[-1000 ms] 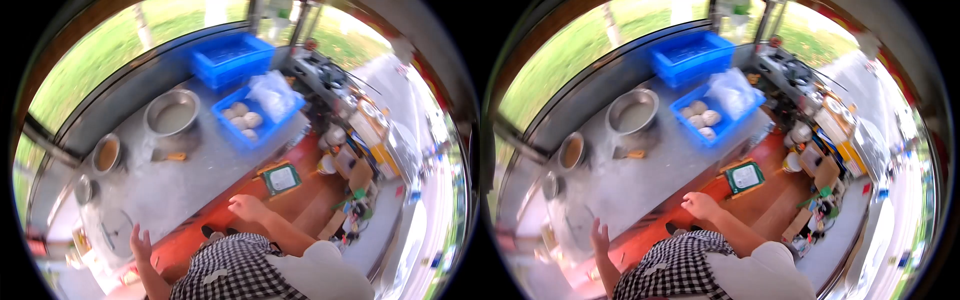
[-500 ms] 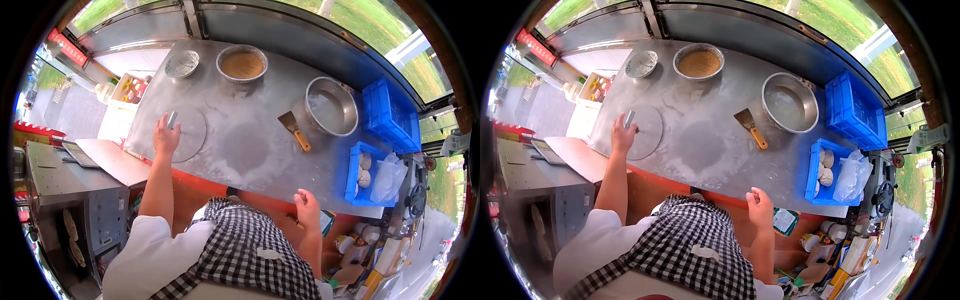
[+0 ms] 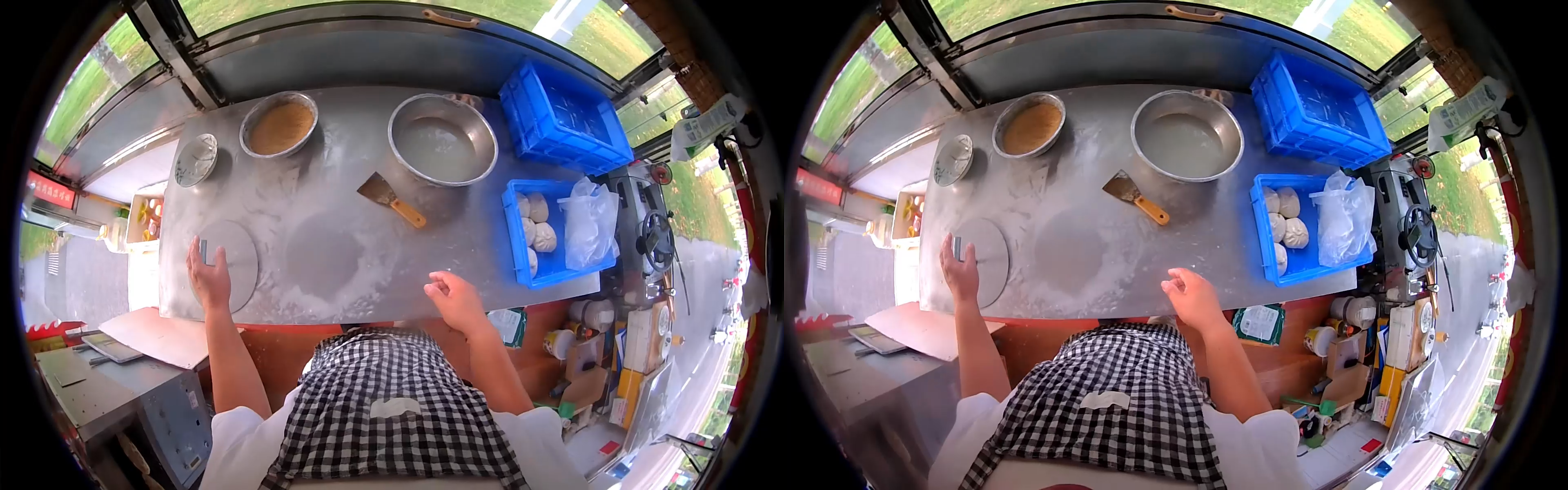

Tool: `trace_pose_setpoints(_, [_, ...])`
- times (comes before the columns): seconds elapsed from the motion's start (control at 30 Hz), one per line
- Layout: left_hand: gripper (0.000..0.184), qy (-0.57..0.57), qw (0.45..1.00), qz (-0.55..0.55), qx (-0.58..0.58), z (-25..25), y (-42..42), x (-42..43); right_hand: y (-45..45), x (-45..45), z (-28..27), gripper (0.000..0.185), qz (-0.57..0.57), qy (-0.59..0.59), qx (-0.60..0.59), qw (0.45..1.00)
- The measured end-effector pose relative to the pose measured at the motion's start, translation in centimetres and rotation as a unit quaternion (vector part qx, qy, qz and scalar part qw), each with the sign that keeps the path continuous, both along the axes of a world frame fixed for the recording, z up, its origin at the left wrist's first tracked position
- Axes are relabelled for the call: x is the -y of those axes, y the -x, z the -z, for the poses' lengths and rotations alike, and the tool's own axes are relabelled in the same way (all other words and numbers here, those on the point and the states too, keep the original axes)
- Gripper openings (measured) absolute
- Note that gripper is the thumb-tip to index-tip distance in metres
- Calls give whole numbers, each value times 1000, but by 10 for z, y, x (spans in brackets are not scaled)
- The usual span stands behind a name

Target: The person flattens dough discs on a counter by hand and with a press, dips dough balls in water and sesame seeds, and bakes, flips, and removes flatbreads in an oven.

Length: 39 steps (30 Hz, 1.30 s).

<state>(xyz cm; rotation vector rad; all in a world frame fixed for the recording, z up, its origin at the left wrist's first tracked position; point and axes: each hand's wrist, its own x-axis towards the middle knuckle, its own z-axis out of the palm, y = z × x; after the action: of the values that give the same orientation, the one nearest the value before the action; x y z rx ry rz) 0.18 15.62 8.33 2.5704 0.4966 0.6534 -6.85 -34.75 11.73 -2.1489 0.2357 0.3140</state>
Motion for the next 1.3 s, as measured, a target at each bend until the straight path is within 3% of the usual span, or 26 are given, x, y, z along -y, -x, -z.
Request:
trace_pose_setpoints(0.17, [59,50,997,16,-52,-21,24,65,-46,35,8,42,-52,-14,28,998])
trace_pose_setpoints(0.27, [57,61,996,39,-46,-7,38,87,-73,46,2,44,-67,-27,22,997])
trace_pose_setpoints(0.57, [55,84,993,62,-53,-11,81,147,-138,38,47,52,-163,140,74,974])
trace_pose_setpoints(0.77, [52,112,989,48,-86,-2,100,154,-171,7,64,49,-221,275,17,936])
trace_pose_setpoints(0.87, [53,115,987,74,-85,-3,90,146,-175,-5,61,45,-239,283,-32,928])
trace_pose_setpoints(0.97, [52,129,988,63,-60,-7,76,138,-174,-17,38,42,-192,210,-62,957])
trace_pose_setpoints(1.1, [51,156,984,83,-32,-1,58,121,-169,-9,5,41,-127,69,21,989])
trace_pose_setpoints(1.17, [51,157,982,100,-29,-1,48,117,-166,-2,-21,42,-97,-21,91,991])
trace_pose_setpoints(1.3, [51,162,978,129,-10,3,29,117,-182,23,-41,41,29,-197,66,978])
